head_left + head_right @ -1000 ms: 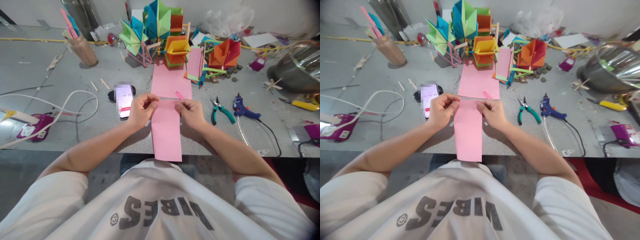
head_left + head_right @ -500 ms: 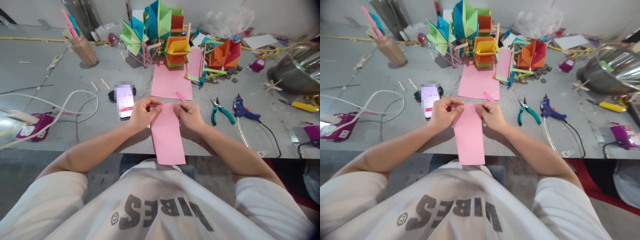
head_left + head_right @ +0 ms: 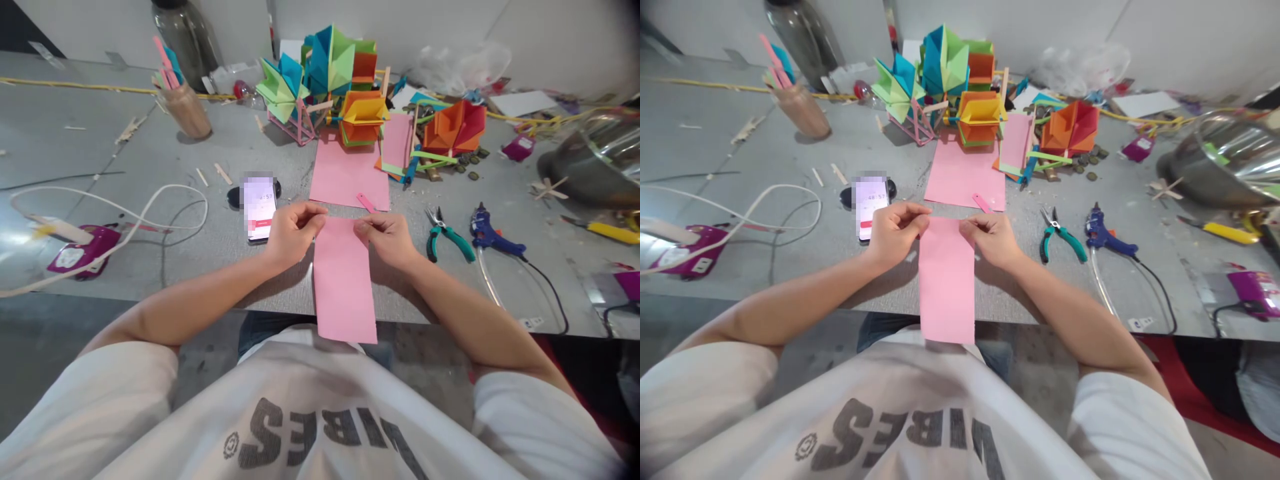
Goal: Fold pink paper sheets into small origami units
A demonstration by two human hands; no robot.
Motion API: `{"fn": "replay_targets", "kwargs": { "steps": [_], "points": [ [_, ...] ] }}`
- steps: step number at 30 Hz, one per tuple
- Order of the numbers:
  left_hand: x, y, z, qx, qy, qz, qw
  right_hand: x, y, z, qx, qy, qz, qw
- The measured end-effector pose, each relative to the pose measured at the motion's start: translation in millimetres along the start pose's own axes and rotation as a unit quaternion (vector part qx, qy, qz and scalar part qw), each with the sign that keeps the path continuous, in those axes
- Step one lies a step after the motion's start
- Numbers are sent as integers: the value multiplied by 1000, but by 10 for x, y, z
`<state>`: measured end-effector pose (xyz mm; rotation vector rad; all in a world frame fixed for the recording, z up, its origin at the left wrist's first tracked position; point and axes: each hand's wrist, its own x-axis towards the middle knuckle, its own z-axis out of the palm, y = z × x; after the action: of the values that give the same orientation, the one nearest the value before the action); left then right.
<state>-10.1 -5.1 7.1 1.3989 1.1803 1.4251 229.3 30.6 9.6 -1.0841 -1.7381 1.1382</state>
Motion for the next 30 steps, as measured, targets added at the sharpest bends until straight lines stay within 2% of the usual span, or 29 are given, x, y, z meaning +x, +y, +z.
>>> {"fn": "replay_targets", "kwargs": {
  "steps": [7,12,14,16,18,21,23,26,30],
  "points": [
    [56,46,-26,-46,18,-77,996,1,8,19,-16,15,-12,1000],
    [60,38,-3,-69,-13,-143,987,-2,33,-9,-32,48,-22,998],
    [74,30,3,-75,-21,-148,986,16,44,-29,-31,44,-18,998],
    [91,35,-2,-74,-26,-137,987,40,52,-48,-27,22,-8,999],
    [102,53,-17,-56,-45,-122,990,56,52,-62,-20,-35,12,999],
    [84,93,-33,4,-131,-112,985,46,29,-67,-5,-162,53,985],
    [45,112,-27,41,-189,-121,974,18,2,-51,-1,-221,61,973],
    [-20,114,1,62,-223,-136,963,-35,-35,3,-22,-229,30,973],
    [-55,92,29,46,-215,-151,964,-70,-44,58,-62,-159,-5,985]
  ]
}}
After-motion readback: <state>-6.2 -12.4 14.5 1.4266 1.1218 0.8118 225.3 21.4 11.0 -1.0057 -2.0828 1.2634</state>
